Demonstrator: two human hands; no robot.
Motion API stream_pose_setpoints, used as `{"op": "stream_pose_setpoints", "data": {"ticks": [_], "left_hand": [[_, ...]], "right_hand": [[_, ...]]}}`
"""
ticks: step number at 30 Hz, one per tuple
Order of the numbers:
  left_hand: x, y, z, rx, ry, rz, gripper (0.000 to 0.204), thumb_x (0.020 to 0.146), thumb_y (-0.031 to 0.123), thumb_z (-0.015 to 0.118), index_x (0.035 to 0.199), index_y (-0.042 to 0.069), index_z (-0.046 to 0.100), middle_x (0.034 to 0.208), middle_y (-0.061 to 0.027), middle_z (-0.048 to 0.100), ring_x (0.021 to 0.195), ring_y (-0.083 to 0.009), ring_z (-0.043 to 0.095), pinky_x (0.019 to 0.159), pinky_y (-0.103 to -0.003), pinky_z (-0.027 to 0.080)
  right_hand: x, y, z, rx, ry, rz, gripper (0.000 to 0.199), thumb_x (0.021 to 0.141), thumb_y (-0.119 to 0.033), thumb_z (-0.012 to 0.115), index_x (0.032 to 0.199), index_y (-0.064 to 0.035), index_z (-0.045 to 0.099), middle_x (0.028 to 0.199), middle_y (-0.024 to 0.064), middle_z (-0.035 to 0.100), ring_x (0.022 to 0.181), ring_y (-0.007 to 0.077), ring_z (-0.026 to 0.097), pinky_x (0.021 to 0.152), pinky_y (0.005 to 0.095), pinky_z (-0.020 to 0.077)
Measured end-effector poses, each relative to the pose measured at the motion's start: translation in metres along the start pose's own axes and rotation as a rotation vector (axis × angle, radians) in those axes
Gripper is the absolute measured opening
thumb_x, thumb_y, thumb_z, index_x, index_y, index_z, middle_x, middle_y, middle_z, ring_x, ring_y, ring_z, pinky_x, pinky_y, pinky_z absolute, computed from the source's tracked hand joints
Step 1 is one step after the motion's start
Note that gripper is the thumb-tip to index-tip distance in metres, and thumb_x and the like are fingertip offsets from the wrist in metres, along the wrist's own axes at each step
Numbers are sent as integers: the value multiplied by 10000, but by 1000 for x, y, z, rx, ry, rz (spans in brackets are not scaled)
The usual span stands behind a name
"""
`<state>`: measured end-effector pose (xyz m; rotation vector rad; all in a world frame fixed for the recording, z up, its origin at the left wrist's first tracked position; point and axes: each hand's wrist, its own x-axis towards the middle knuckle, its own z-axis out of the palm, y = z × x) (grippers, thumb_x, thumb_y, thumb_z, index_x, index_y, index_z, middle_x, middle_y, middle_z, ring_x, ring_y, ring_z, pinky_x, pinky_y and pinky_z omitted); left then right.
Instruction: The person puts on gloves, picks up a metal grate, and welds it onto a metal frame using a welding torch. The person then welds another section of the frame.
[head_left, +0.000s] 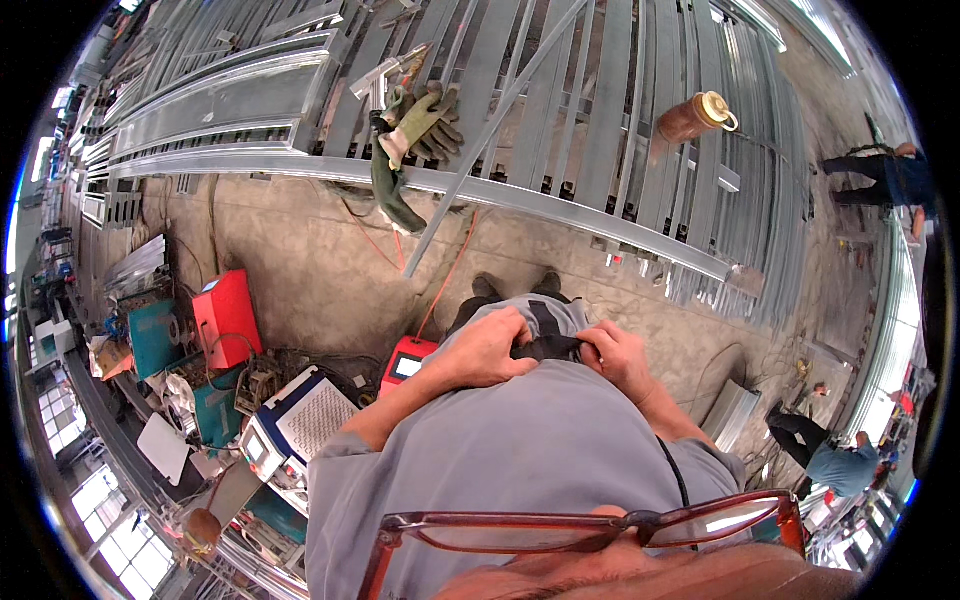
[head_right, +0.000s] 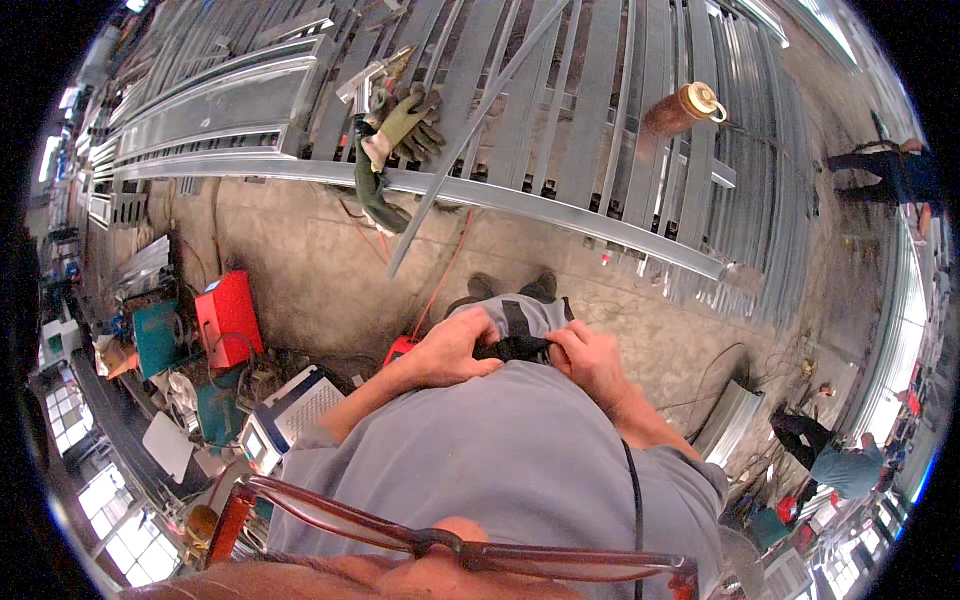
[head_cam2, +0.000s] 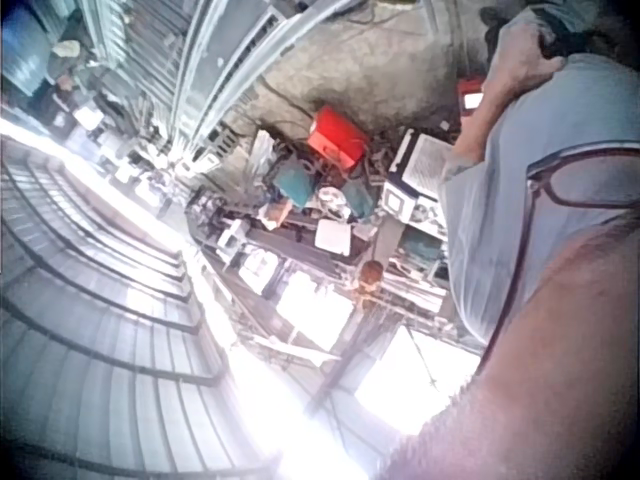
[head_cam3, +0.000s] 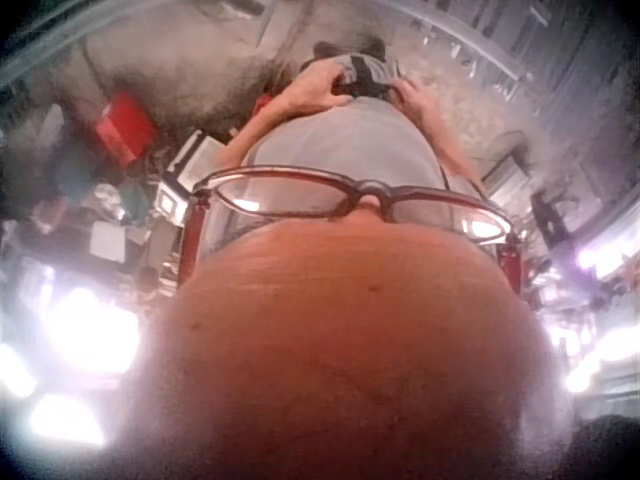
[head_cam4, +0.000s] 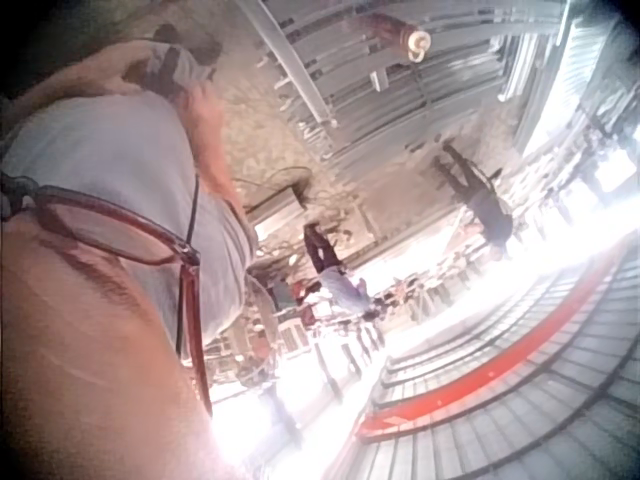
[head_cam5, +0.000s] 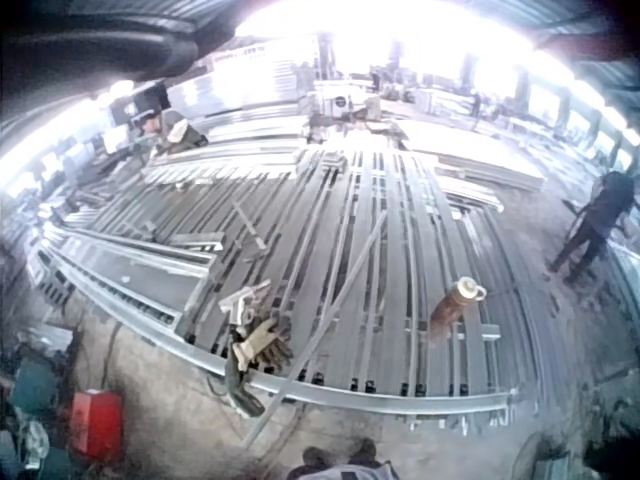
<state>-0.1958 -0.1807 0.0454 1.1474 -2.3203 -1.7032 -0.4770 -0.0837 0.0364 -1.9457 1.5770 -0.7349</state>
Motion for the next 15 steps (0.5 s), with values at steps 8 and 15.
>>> {"op": "stream_pose_setpoints", "data": {"ticks": [8, 15], "left_hand": [[-10, 21, -6, 182, -6, -123, 375, 968, 353, 822, 1085, 40, 651, 1046, -195, 731, 1037, -435, 701, 874, -544, 535], [-14, 18, 1, 125, -18, -155, 341, 974, 328, 804, 1064, 30, 664, 1039, -204, 744, 1019, -441, 712, 853, -523, 546]], "right_hand": [[4, -11, 0, 32, 2, 20, 158, 860, -48, 803, 1005, -97, 762, 863, 93, 707, 718, 305, 735, 603, 433, 583], [-4, -5, 3, 101, -247, 176, 147, 938, -129, 747, 1082, -96, 740, 987, 129, 770, 869, 358, 762, 759, 491, 602]]}}
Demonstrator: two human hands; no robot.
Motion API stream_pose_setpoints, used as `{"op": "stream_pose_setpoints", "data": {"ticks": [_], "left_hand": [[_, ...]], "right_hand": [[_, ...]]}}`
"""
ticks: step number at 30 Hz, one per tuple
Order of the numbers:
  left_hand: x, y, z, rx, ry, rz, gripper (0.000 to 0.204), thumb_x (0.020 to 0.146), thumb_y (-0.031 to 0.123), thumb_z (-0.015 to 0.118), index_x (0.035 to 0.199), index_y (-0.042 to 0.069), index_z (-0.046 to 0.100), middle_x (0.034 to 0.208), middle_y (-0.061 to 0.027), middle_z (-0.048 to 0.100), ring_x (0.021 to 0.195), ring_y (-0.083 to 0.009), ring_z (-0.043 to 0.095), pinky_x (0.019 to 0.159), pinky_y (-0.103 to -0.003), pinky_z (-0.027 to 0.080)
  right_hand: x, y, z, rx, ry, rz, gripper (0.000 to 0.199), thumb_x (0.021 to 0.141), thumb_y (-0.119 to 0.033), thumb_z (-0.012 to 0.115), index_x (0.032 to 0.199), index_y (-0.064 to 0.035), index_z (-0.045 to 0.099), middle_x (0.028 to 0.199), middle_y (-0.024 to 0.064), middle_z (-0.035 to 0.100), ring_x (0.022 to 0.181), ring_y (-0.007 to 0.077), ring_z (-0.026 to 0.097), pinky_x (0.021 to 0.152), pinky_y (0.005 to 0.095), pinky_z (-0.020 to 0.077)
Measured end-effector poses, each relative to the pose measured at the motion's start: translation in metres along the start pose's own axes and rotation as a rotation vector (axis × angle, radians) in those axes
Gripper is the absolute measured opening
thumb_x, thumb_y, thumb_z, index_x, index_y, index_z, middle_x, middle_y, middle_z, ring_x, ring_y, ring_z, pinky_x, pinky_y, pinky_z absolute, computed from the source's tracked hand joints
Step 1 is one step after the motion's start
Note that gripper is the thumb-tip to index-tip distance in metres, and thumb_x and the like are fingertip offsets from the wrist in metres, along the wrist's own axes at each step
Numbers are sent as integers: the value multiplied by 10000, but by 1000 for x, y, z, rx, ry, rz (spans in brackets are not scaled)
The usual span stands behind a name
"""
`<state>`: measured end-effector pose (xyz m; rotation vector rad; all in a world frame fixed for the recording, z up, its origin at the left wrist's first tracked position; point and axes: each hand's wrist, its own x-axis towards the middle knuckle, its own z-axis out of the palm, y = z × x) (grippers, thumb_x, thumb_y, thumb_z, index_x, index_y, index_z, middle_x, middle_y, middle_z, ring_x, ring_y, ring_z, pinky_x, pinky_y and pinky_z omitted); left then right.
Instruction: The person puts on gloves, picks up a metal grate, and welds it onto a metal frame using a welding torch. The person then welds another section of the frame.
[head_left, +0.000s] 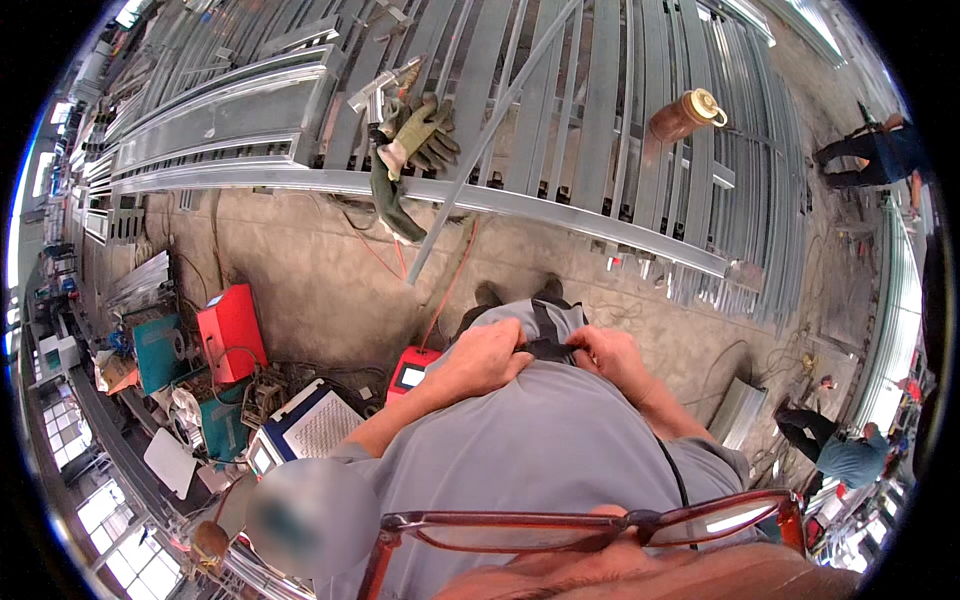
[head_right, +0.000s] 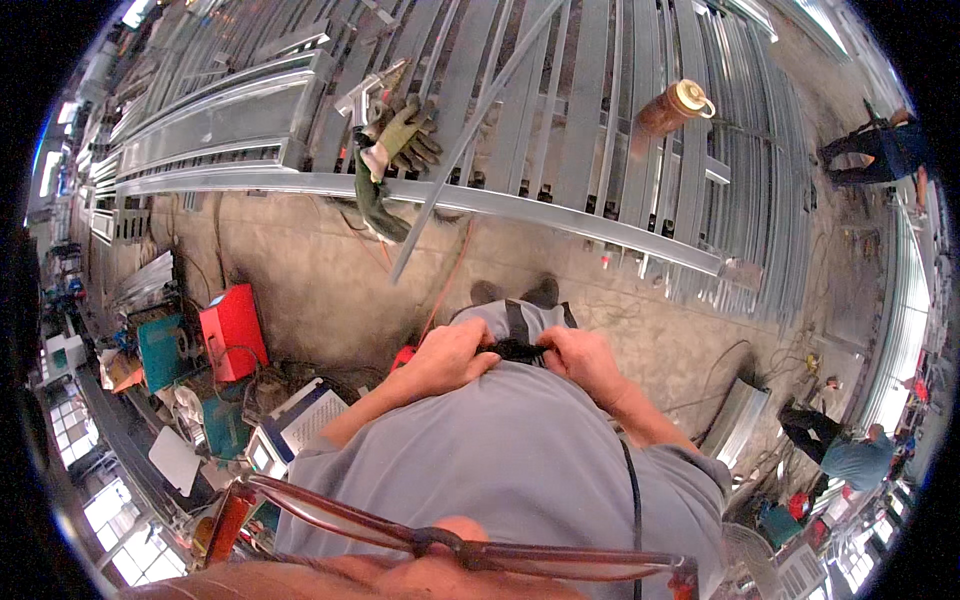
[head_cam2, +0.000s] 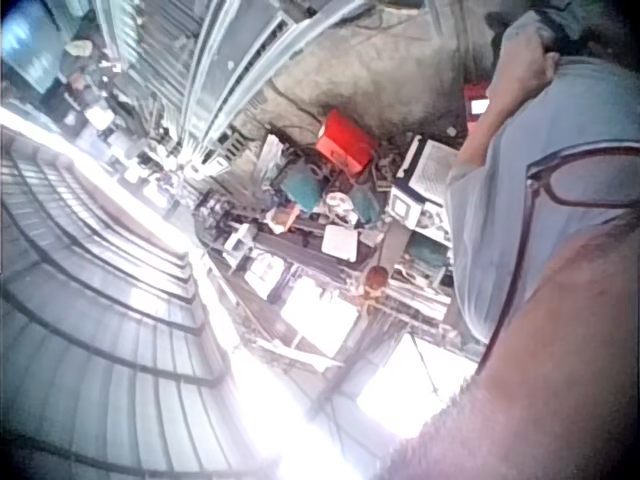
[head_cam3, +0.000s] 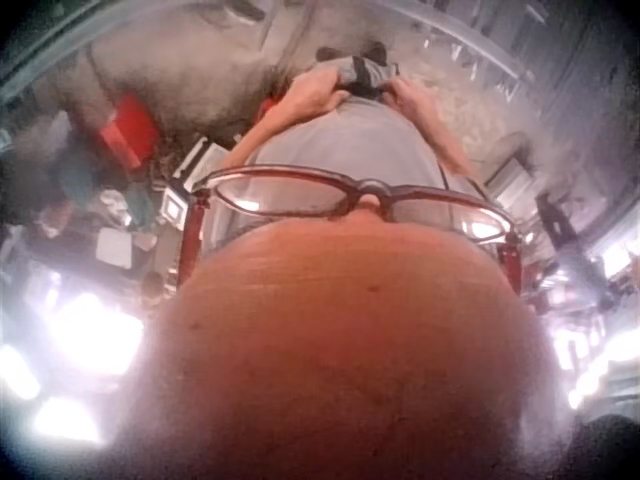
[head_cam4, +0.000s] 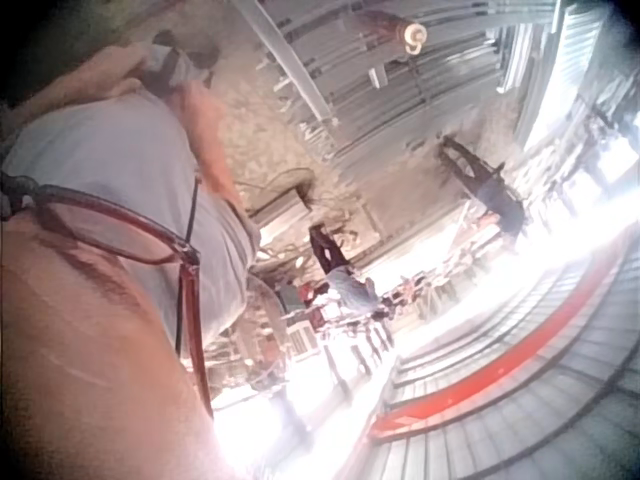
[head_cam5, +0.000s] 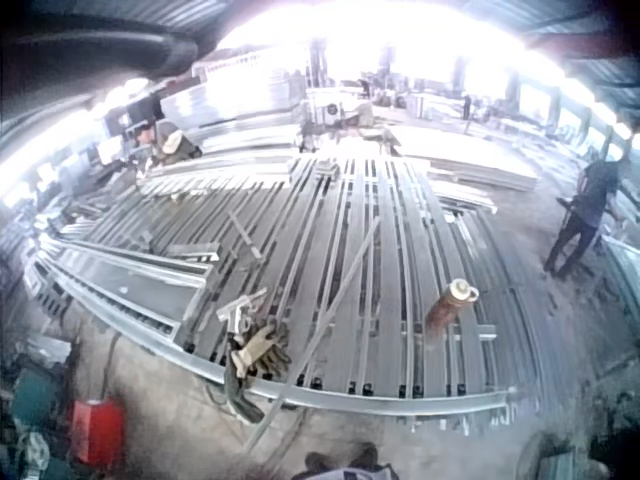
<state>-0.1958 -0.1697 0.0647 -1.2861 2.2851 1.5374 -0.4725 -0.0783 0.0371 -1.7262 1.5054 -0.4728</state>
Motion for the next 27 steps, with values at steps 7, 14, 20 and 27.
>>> {"op": "stream_pose_setpoints", "data": {"ticks": [7, 14, 20, 27], "left_hand": [[27, -40, 1, -501, -275, -126, 333, 999, 303, 771, 1060, -24, 754, 925, -43, 747, 892, -146, 658, 819, -365, 549], [-20, -63, 0, -473, -56, 57, 444, 920, 359, 872, 1189, 22, 765, 1037, -112, 752, 972, -209, 695, 879, -388, 567], [-87, -94, 4, -237, 148, -41, 396, 900, 356, 868, 1194, 101, 791, 1014, -122, 710, 978, -310, 721, 863, -449, 581], [-115, -113, 27, -263, 160, 4, 330, 937, 291, 779, 1182, 71, 763, 983, -168, 745, 957, -384, 740, 844, -503, 581]], "right_hand": [[6, 25, 23, 65, -95, 5, 209, 947, -131, 752, 1151, -89, 769, 961, 175, 780, 889, 366, 773, 802, 454, 620], [31, 11, 36, 36, -245, 87, 217, 935, -154, 797, 1137, -74, 795, 927, 157, 798, 822, 276, 787, 761, 402, 618], [40, 19, 48, 118, -383, 80, 283, 893, -182, 864, 1161, -119, 802, 986, 86, 804, 865, 221, 774, 774, 363, 605], [78, -31, 33, 522, -627, 222, 251, 924, -12, 785, 1173, -46, 780, 929, 13, 733, 854, 131, 670, 807, 288, 550]]}}
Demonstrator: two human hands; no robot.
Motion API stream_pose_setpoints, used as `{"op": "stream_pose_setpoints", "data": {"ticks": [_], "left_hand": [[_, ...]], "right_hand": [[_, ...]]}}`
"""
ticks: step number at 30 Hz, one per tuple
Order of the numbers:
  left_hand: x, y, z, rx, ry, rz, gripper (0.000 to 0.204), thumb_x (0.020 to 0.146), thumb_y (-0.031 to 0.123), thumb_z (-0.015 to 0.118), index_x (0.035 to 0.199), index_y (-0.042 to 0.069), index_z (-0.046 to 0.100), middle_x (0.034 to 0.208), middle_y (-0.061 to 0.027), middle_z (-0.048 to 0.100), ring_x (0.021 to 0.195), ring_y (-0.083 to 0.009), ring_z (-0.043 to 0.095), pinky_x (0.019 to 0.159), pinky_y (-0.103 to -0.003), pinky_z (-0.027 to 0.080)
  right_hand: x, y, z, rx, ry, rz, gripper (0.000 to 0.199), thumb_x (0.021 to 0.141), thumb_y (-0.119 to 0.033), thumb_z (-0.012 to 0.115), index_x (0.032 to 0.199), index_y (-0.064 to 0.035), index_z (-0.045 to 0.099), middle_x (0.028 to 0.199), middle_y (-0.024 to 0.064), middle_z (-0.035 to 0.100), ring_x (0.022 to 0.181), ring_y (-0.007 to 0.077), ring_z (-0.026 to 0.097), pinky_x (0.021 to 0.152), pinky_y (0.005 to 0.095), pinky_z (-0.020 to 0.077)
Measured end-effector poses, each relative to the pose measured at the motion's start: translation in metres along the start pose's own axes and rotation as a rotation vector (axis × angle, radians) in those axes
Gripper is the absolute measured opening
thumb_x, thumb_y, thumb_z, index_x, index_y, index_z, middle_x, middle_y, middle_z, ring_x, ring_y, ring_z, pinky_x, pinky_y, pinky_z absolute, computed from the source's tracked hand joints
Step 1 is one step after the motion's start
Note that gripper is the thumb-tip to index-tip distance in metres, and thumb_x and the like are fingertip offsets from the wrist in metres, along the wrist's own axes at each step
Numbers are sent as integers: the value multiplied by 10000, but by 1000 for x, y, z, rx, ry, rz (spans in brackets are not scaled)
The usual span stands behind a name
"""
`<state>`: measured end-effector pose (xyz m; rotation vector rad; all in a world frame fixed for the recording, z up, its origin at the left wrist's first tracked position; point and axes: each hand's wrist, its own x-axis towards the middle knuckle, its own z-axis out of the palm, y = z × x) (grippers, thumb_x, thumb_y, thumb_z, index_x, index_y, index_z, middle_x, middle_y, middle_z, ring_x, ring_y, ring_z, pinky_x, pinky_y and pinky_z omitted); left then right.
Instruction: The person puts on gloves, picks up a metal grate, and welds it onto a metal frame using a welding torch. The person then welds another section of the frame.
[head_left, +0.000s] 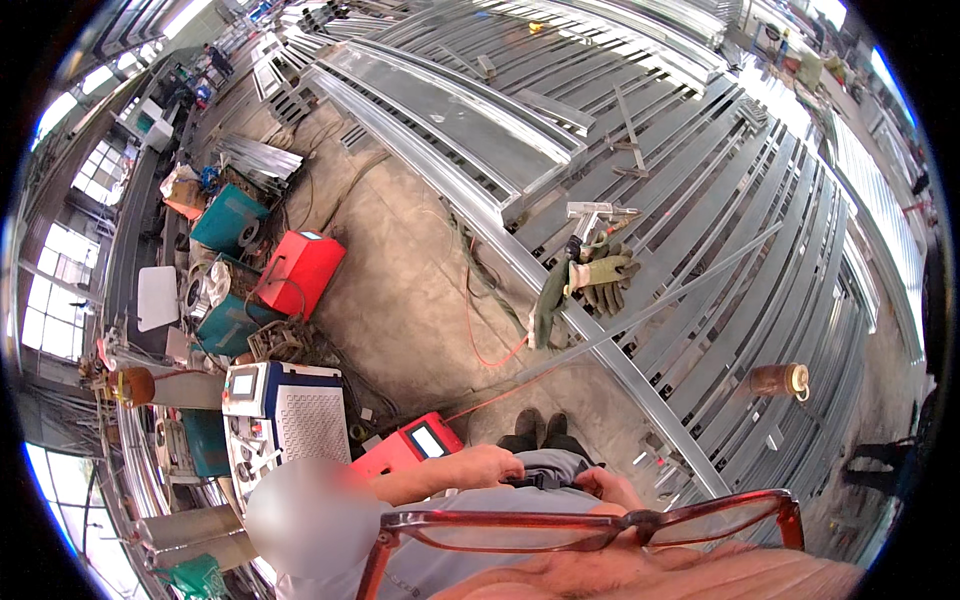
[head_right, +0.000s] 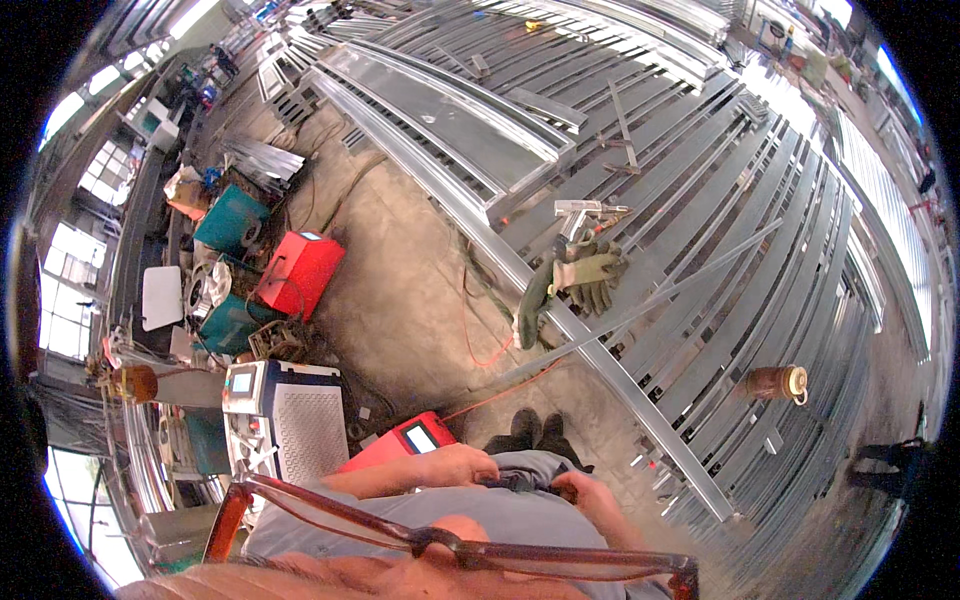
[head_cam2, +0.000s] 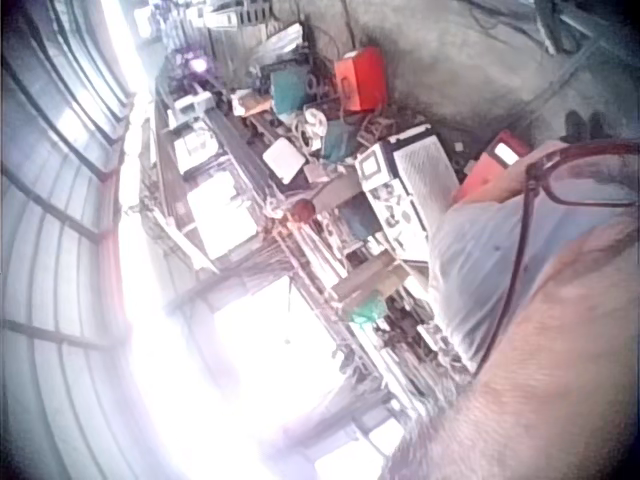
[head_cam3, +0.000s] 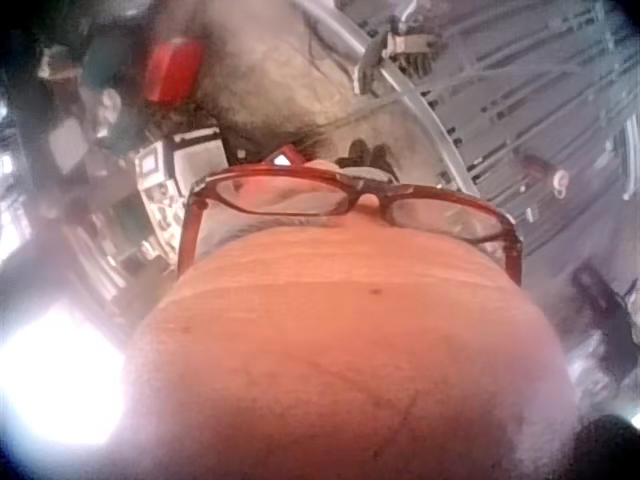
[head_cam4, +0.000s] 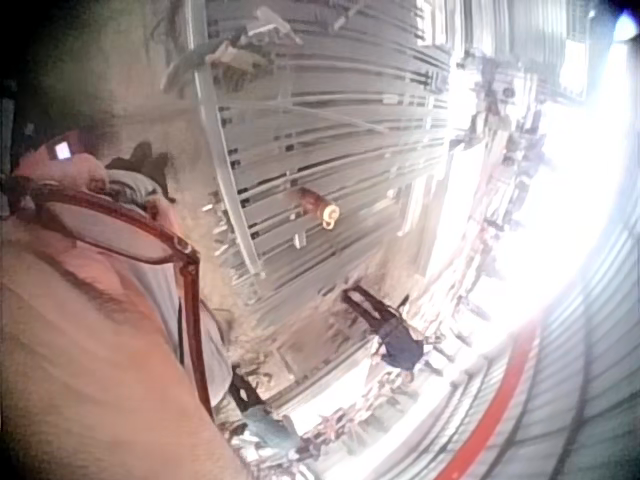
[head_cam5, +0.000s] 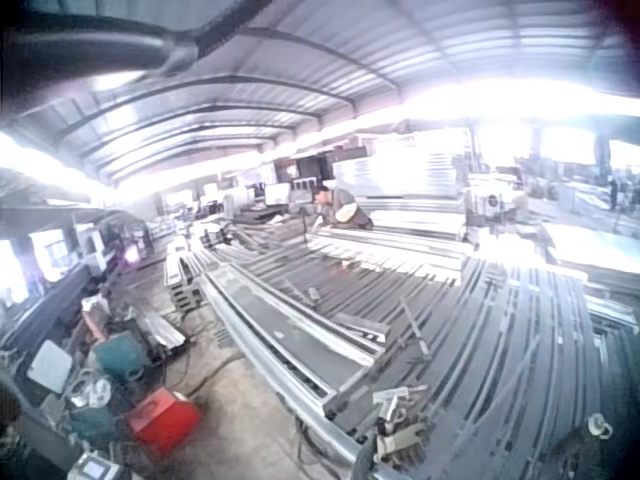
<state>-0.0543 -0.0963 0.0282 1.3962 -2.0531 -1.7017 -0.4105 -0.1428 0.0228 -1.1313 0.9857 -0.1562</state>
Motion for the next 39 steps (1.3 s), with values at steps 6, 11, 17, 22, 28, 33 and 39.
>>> {"op": "stream_pose_setpoints", "data": {"ticks": [6, 11, 17, 22, 28, 33, 39], "left_hand": [[1, 6, -3, 91, 165, -85, 220, 956, 236, 691, 1081, 57, 718, 1010, -216, 735, 992, -435, 727, 848, -540, 580], [3, 13, 5, -119, 316, -123, 238, 936, 179, 806, 1143, 77, 747, 1019, -98, 674, 902, -259, 716, 795, -395, 592], [8, 23, 17, -699, 364, -336, 247, 997, 225, 815, 1146, 34, 768, 957, -26, 748, 865, -111, 674, 747, -312, 555], [20, 10, 35, -531, 665, -454, 241, 1021, 220, 779, 1114, -2, 777, 917, -25, 752, 804, -88, 663, 736, -300, 558], [46, 18, -10, -345, 804, -363, 186, 1012, 179, 770, 1064, 1, 769, 920, -71, 765, 790, -129, 697, 741, -322, 573], [71, -9, -53, -226, 860, -187, 176, 1000, 155, 772, 1078, -3, 765, 971, -126, 758, 835, -188, 720, 769, -351, 580], [47, -75, -137, -172, 666, -181, 224, 1016, 234, 733, 1078, 20, 762, 1002, -177, 755, 918, -344, 759, 818, -448, 597]], "right_hand": [[50, -14, -30, -388, -187, -106, 325, 883, -85, 863, 1194, -50, 773, 987, 58, 776, 891, 139, 709, 831, 328, 583], [68, -30, -60, -239, -394, -11, 315, 964, -127, 850, 1249, -43, 744, 1007, -7, 735, 914, 98, 680, 798, 289, 563], [90, -40, -106, 142, -204, 90, 226, 984, -124, 802, 1164, -2, 740, 919, -3, 710, 783, 93, 657, 719, 274, 554], [143, -37, -114, 90, 64, -28, 199, 1008, -173, 798, 1079, -4, 721, 848, 4, 694, 638, 80, 614, 570, 277, 501], [254, -102, -94, 285, 259, -60, 268, 1009, -232, 807, 1095, 0, 706, 822, 31, 688, 556, 105, 611, 468, 274, 477], [364, -112, -82, 37, 527, 35, 534, 927, -469, 873, 1124, 0, 711, 912, 99, 748, 688, 208, 727, 588, 360, 585], [449, -111, -74, -495, 760, 117, 781, 809, -715, 824, 1130, -8, 748, 1158, 200, 794, 1172, 425, 731, 1009, 543, 558]]}}
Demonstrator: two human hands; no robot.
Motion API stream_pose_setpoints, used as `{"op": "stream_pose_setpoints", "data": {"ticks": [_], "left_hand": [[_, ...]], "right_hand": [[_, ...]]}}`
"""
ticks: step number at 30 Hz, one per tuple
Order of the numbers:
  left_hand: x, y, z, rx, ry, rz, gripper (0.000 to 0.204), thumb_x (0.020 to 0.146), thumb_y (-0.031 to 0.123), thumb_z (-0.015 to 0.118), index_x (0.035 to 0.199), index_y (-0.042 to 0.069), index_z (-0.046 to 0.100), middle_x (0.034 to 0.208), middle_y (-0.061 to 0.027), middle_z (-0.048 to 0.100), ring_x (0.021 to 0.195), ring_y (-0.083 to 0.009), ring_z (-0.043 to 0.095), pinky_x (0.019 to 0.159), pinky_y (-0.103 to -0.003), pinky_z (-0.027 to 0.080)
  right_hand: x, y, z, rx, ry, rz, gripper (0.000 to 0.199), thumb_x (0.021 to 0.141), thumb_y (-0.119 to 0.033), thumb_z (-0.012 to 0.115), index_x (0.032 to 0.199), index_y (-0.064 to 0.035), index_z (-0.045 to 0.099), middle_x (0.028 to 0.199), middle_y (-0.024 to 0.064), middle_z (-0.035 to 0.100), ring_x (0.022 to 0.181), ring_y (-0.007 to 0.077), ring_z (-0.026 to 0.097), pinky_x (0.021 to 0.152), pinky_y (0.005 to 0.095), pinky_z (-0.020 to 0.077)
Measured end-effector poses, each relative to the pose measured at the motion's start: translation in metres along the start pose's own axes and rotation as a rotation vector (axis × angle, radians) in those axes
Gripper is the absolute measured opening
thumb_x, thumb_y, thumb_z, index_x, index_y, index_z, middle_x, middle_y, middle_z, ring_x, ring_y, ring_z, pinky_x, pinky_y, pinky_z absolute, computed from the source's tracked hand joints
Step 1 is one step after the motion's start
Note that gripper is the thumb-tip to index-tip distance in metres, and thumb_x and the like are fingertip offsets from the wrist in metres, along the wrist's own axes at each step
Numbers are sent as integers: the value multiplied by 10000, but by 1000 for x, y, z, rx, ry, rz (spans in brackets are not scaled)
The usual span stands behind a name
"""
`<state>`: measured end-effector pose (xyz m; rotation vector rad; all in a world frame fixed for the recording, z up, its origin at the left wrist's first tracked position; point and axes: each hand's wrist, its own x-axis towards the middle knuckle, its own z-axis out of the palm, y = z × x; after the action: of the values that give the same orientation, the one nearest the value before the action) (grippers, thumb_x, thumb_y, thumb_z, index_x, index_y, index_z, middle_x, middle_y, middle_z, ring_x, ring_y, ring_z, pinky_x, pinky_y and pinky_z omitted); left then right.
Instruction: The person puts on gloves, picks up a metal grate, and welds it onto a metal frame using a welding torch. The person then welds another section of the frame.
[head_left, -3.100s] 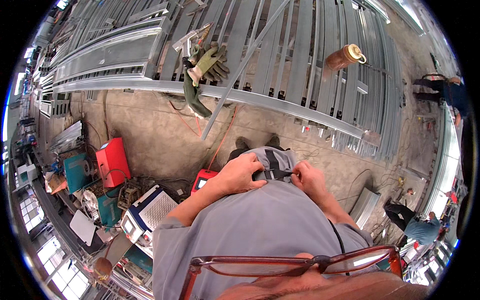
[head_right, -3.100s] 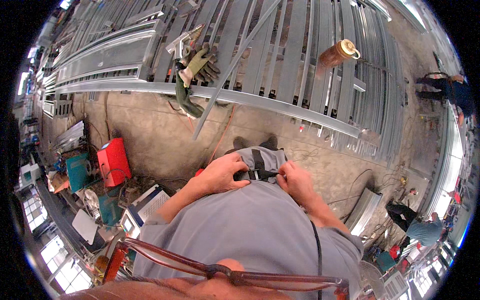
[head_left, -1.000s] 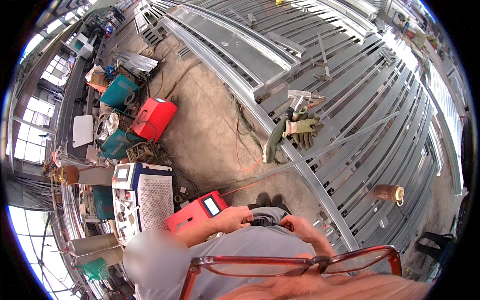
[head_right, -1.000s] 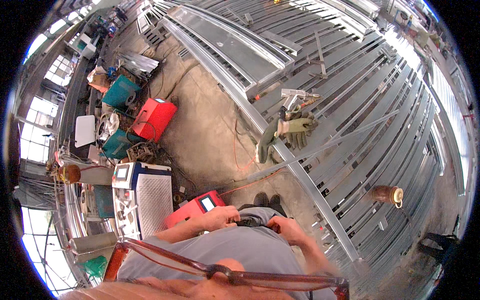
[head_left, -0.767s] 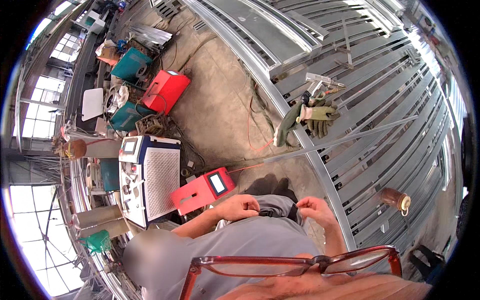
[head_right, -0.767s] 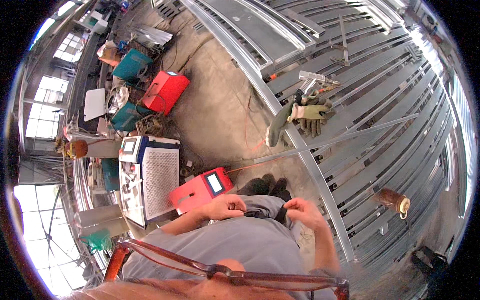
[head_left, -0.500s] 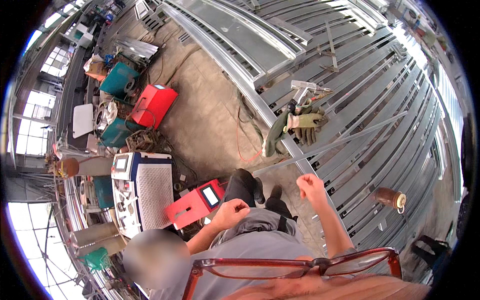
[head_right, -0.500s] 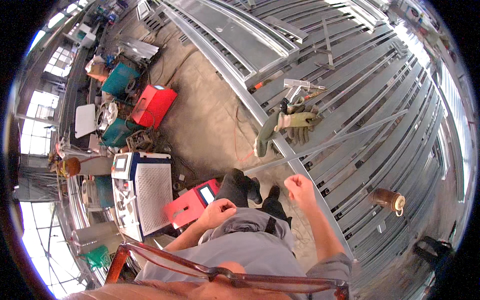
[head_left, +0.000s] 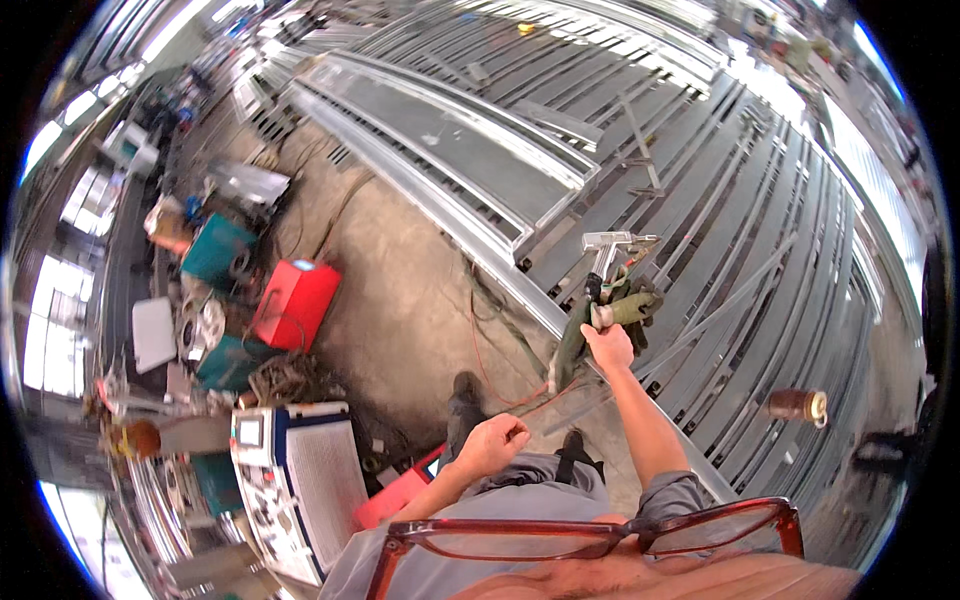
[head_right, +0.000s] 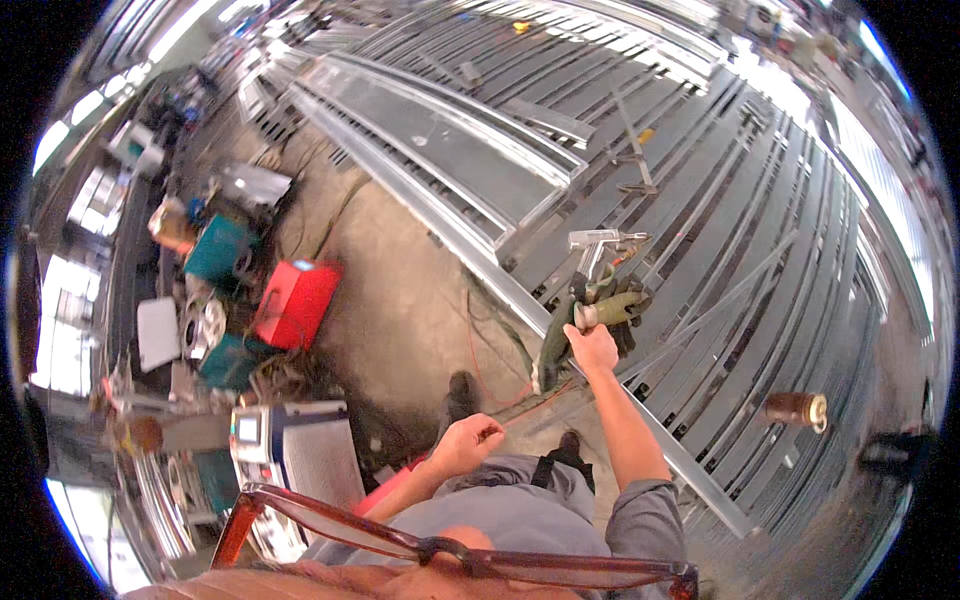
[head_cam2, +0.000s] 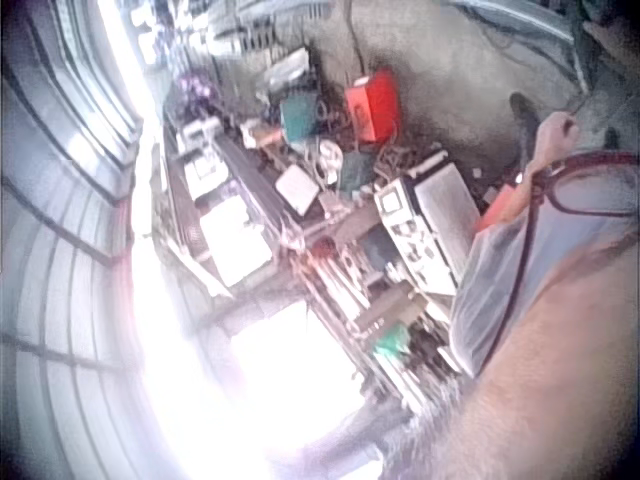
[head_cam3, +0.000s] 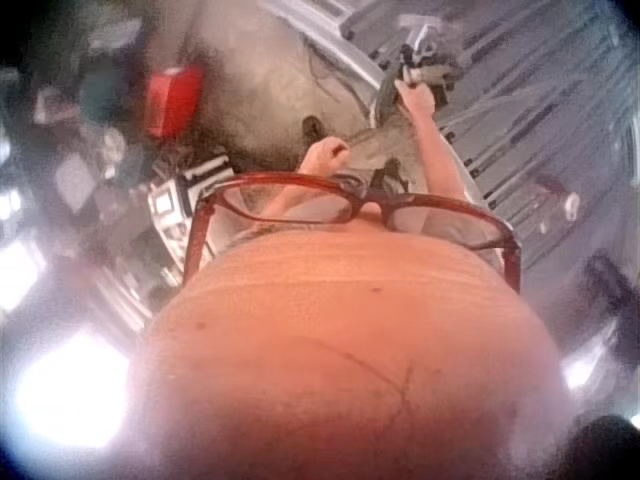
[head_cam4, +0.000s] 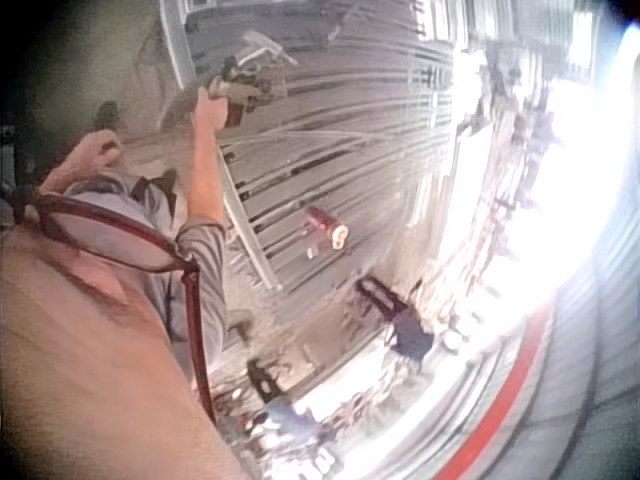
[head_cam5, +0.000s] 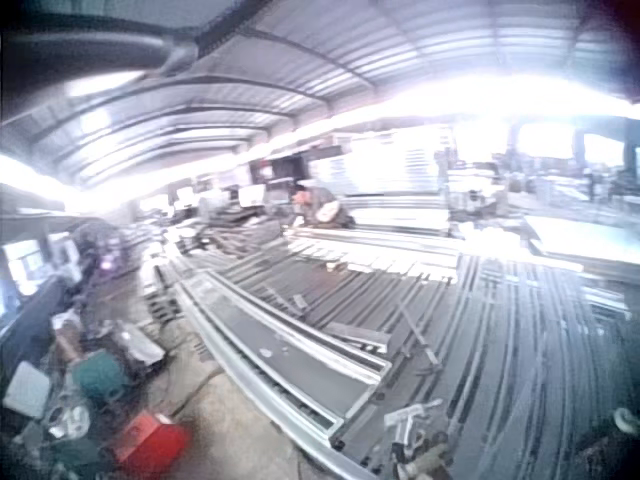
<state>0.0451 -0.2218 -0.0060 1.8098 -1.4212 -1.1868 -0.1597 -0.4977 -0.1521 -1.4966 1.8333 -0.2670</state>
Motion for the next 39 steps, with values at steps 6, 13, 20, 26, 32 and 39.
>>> {"op": "stream_pose_setpoints", "data": {"ticks": [6, 13, 20, 26, 32, 39], "left_hand": [[76, -69, -98, 123, -49, 215, 217, 1021, 233, 756, 1092, 29, 769, 970, -136, 763, 869, -293, 755, 804, -402, 601], [97, 75, -170, -233, -833, 716, 302, 968, 257, 803, 1145, 24, 732, 1077, -168, 705, 997, -361, 719, 861, -455, 582], [23, 187, -122, -764, -1322, 1053, 387, 819, 337, 822, 1035, 37, 709, 915, -182, 727, 864, -429, 756, 721, -512, 585], [-28, 199, -55, -88, -1036, 1166, 319, 809, 393, 777, 866, 82, 743, 792, -123, 726, 736, -335, 768, 614, -510, 557], [-14, 217, -13, 257, -1076, 1259, 263, 844, 344, 729, 788, 88, 747, 691, -139, 756, 664, -339, 766, 568, -499, 532], [-28, 211, 45, 46, -1197, 1296, 271, 768, 345, 771, 709, 82, 740, 681, -162, 738, 662, -418, 740, 566, -522, 528]], "right_hand": [[15, 70, 29, 321, 296, 40, 267, 1026, -217, 699, 868, -13, 627, 748, 102, 645, 557, 202, 657, 514, 424, 495], [-60, 0, -21, 433, 413, 186, 253, 1019, -244, 704, 1020, 6, 741, 732, 111, 693, 554, 229, 702, 499, 408, 536], [-133, 19, -83, 324, 647, -93, 247, 1004, -174, 689, 1119, 35, 752, 1068, 88, 740, 1021, 212, 716, 944, 343, 536], [-300, 86, -131, 1298, 355, -269, 412, 1073, -215, 635, 1385, 49, 684, 1416, 104, 668, 1356, 247, 623, 1175, 402, 479], [-409, 78, -41, 1174, 355, 221, 347, 1074, -204, 628, 1319, 36, 674, 1324, 98, 672, 1259, 240, 625, 1108, 394, 489], [-422, 34, 16, 1129, 213, 314, 275, 1074, -192, 619, 1243, 21, 662, 1218, 91, 678, 1146, 232, 627, 1031, 384, 500]]}}
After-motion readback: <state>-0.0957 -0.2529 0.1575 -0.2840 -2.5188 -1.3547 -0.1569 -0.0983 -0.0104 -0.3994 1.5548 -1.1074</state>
